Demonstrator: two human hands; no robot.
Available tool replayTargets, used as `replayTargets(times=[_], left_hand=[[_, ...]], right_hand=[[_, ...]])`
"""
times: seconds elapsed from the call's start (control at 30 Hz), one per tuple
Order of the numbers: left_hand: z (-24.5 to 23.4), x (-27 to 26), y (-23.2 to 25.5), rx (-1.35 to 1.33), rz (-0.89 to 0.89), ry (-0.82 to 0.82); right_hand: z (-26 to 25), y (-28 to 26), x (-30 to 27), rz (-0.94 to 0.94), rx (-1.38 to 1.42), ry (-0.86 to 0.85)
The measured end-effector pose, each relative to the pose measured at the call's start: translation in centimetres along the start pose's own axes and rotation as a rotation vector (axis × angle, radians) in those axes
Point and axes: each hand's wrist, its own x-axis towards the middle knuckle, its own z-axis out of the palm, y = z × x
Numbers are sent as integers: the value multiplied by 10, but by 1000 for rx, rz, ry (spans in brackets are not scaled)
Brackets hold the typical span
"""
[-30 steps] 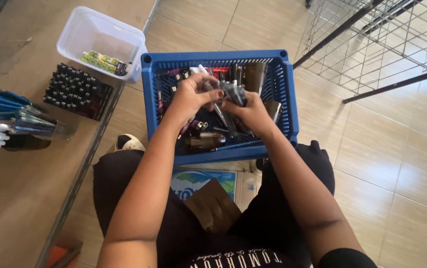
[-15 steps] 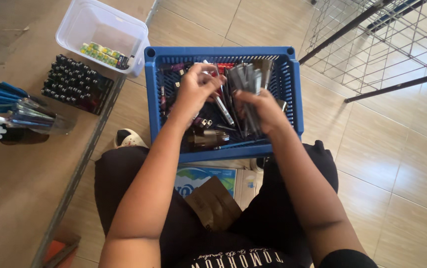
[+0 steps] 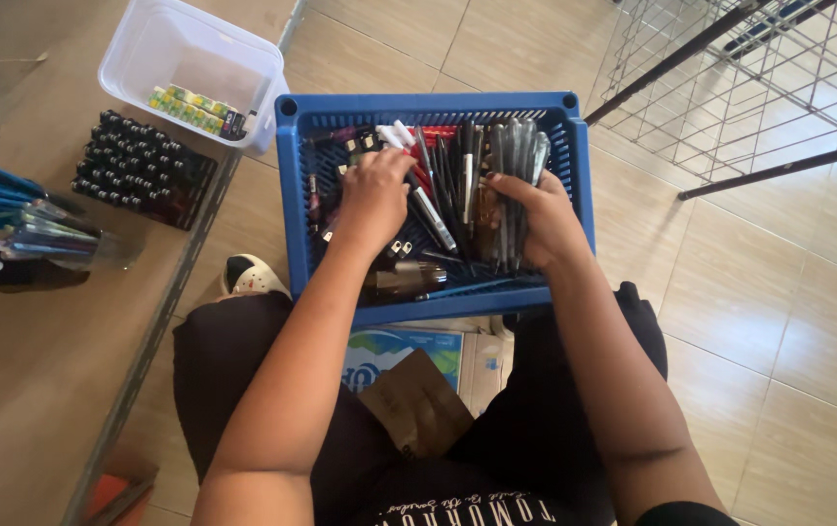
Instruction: The person sits on the floor and sorts pens from a blue crate into glass jars on a nearby table. They repeatedly pick up pens, group them by color or type, and place them into the jars.
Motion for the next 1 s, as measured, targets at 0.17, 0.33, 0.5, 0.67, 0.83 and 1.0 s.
replayTargets(times=[0.17,0.33,0.5,0.67,0.83,1.0], left_hand=[[9,-1,-1,160,4,-77],[-7,5,0,122,17,-36],[-27,-3,-3,216,-65,-22],[-28,-9,-4,289,-63,-66],[-29,-15,-7,235,-71,-41],[-39,-14,-9,214,-91,10]], right_hand=[[-6,14,14,-84,-192,4],[7,42,55,-317,-722,42],[18,67,71,-219,-955,111],[34,71,82,-399,-1290,256],[45,73,88,-332,-1436,320],[26,57,91,-215,-1099,196]])
